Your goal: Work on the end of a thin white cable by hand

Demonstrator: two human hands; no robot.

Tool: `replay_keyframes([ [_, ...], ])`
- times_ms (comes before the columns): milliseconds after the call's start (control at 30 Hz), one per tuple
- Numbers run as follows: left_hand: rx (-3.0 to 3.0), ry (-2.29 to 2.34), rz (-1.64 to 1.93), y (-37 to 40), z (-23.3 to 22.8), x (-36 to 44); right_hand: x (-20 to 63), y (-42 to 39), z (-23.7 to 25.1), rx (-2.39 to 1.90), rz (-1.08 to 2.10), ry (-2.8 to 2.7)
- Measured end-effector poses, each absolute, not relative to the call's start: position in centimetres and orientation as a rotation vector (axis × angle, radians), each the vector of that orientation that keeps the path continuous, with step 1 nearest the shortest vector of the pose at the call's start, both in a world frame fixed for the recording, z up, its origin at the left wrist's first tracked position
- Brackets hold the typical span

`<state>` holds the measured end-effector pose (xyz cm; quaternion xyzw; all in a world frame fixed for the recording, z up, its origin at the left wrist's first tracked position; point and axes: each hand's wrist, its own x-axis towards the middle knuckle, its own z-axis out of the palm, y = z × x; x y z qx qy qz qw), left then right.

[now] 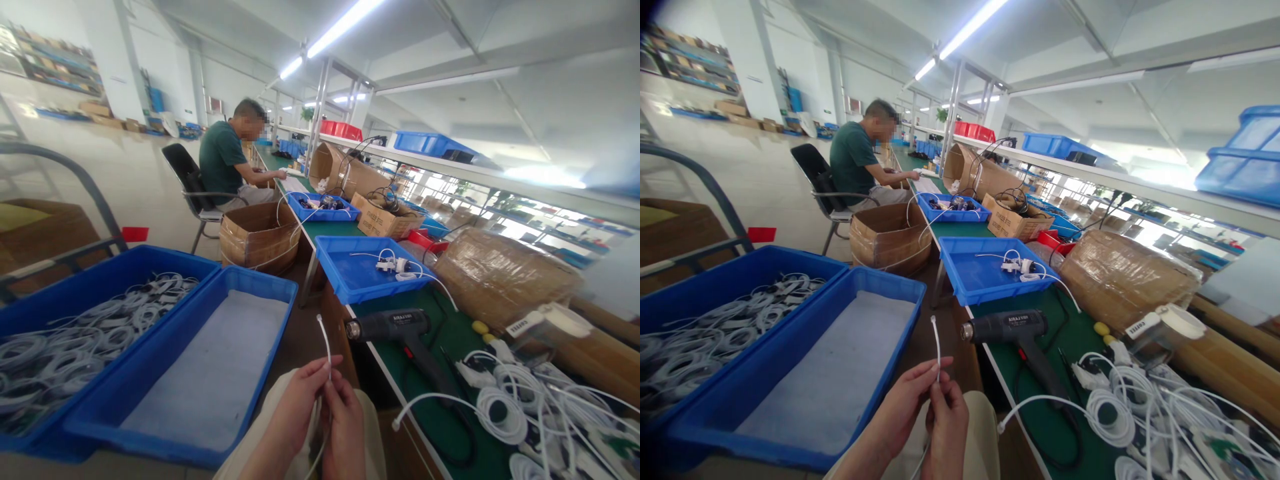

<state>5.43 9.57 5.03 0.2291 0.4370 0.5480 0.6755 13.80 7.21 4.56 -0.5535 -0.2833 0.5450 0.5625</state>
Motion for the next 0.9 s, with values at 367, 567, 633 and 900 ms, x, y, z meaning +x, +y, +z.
replay_keyframes([
  [367, 0.510, 0.967, 1.233, 9.5, 4.9, 5.4, 13.9, 7.1, 5.1, -1.281, 1.312, -0.660],
  [567, 0.517, 0.999, 1.231, 9.5, 4.9, 5.5, 13.9, 7.1, 5.3, -1.251, 1.365, -0.580],
  [633, 0.523, 0.993, 1.227, 9.5, 4.9, 5.5, 13.9, 7.1, 5.4, -1.245, 1.355, -0.594],
  [900, 0.517, 0.984, 1.212, 9.7, 4.7, 5.4, 13.9, 7.0, 5.7, -1.286, 1.307, -0.685],
])
